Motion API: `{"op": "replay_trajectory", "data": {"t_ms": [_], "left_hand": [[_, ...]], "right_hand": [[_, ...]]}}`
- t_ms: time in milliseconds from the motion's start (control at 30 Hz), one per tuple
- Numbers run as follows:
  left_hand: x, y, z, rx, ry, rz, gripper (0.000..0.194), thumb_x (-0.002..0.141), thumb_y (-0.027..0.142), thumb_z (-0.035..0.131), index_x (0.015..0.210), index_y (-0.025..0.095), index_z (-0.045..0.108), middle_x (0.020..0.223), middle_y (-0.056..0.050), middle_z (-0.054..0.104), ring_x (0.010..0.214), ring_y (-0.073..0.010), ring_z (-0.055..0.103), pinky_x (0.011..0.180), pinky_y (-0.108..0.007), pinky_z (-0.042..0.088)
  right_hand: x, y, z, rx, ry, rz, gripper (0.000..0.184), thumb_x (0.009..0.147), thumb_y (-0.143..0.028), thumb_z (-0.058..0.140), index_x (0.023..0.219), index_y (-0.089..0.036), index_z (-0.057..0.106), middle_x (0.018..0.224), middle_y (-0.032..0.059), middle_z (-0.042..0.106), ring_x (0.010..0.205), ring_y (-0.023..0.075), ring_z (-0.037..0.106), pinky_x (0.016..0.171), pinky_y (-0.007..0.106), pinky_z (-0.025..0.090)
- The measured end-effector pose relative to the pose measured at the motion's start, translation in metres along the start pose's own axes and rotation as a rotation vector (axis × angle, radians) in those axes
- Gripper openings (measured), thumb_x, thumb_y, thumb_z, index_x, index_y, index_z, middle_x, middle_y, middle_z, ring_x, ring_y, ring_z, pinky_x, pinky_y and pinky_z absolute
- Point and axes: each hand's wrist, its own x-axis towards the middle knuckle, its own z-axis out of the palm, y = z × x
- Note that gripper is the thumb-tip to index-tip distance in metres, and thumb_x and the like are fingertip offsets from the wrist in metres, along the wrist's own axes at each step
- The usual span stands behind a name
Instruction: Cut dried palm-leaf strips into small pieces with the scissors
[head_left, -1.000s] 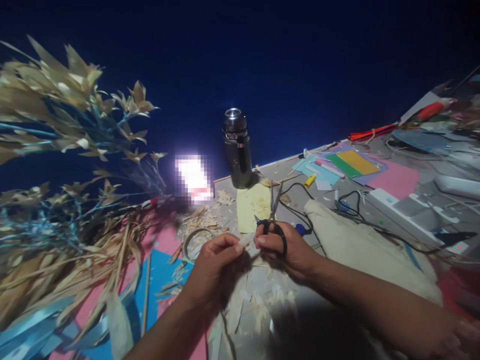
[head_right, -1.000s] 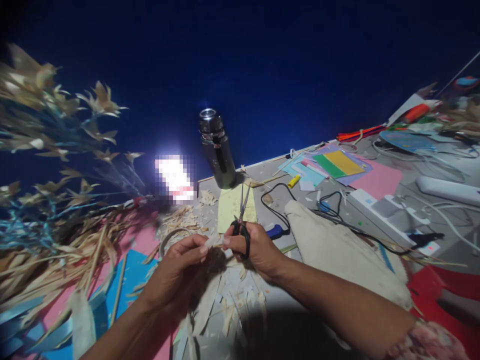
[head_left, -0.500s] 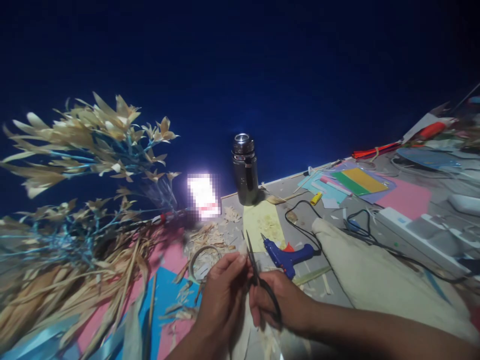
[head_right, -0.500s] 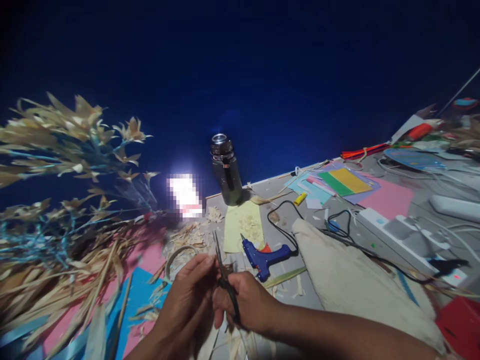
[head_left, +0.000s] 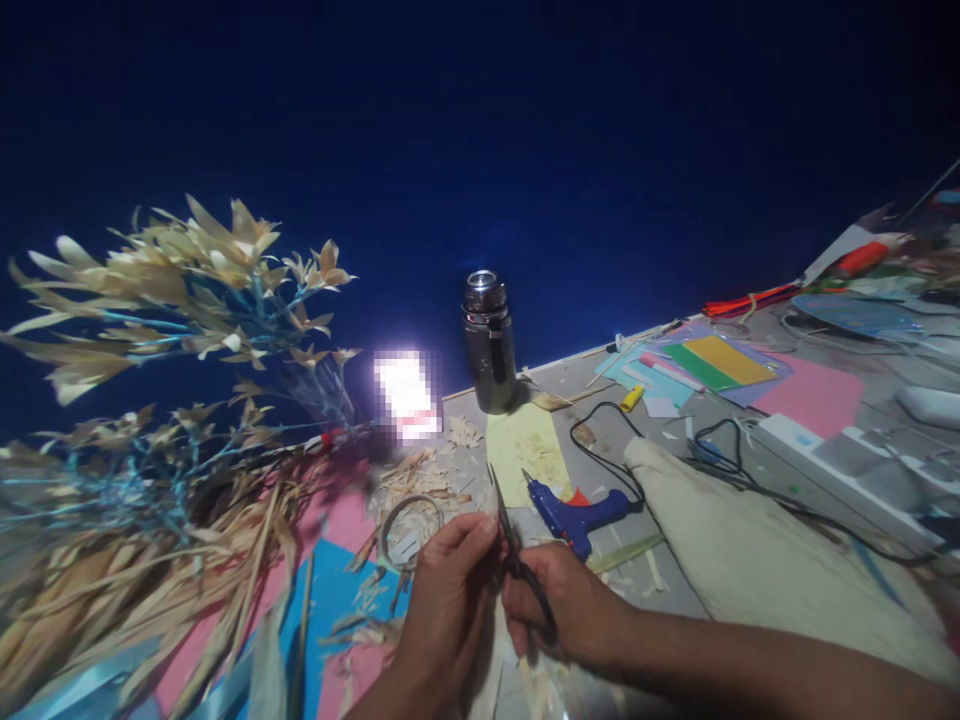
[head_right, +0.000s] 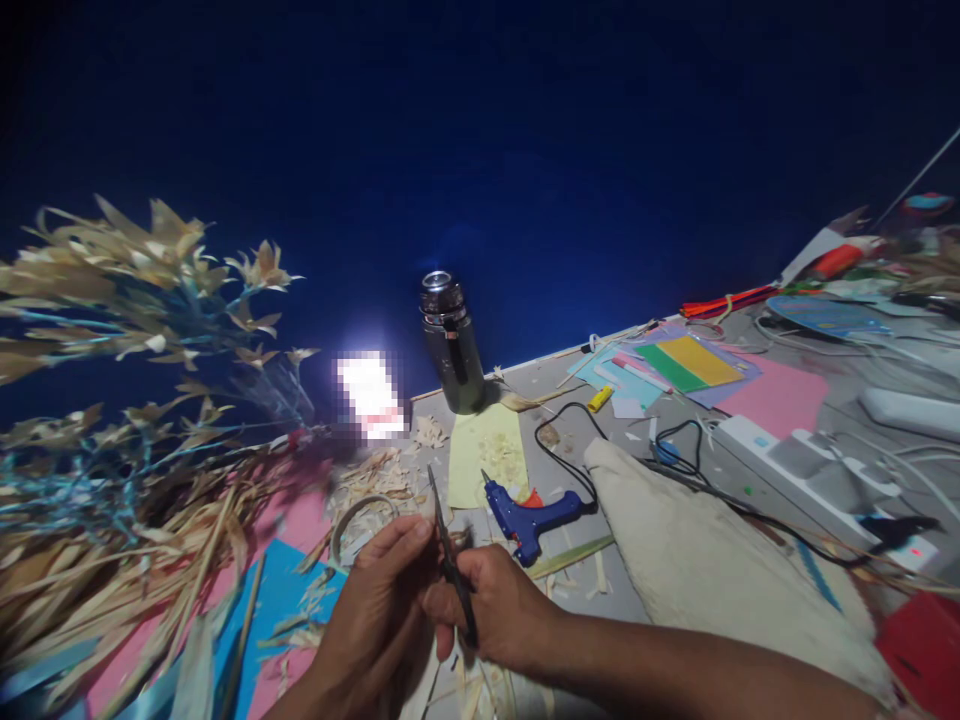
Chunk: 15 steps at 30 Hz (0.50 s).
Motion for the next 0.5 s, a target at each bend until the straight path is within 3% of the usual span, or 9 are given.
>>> {"op": "replay_trajectory", "data": {"t_ms": [167, 367, 500], "left_hand": [[0.0018, -0.0010, -0.0003, 0.005, 0.004, 0.005, 0.024, 0.062, 0.026, 0.088, 0.072, 0.013, 0.070, 0.063, -0.003, 0.066, 0.055, -0.0136, 0.062, 0.047, -0.021, 0.050], [-0.0019, 0.0028, 0.0039, 0.020, 0.021, 0.016, 0.028, 0.058, 0.028, 0.091, 0.069, 0.013, 0.070, 0.061, -0.002, 0.065, 0.052, -0.0132, 0.060, 0.046, -0.021, 0.049], [-0.0001, 0.0015, 0.0014, 0.047, 0.034, 0.050, 0.026, 0.059, 0.029, 0.090, 0.068, 0.013, 0.071, 0.060, -0.002, 0.066, 0.055, -0.0131, 0.061, 0.051, -0.021, 0.049]], "right_hand": [[0.0004, 0.0059, 0.0000, 0.029, -0.002, 0.029, 0.050, 0.087, -0.055, 0.064, 0.058, -0.014, 0.060, 0.042, -0.0045, 0.044, 0.036, 0.0055, 0.034, 0.039, 0.020, 0.024], [0.0004, 0.0086, 0.0027, 0.073, -0.064, -0.054, 0.067, 0.082, -0.080, 0.053, 0.071, -0.013, 0.061, 0.052, -0.0019, 0.052, 0.038, 0.0071, 0.041, 0.039, 0.020, 0.029], [-0.0004, 0.0016, 0.0040, 0.042, -0.035, -0.038, 0.061, 0.081, -0.074, 0.058, 0.067, -0.015, 0.056, 0.054, -0.0015, 0.053, 0.040, 0.0067, 0.041, 0.040, 0.019, 0.029]]}}
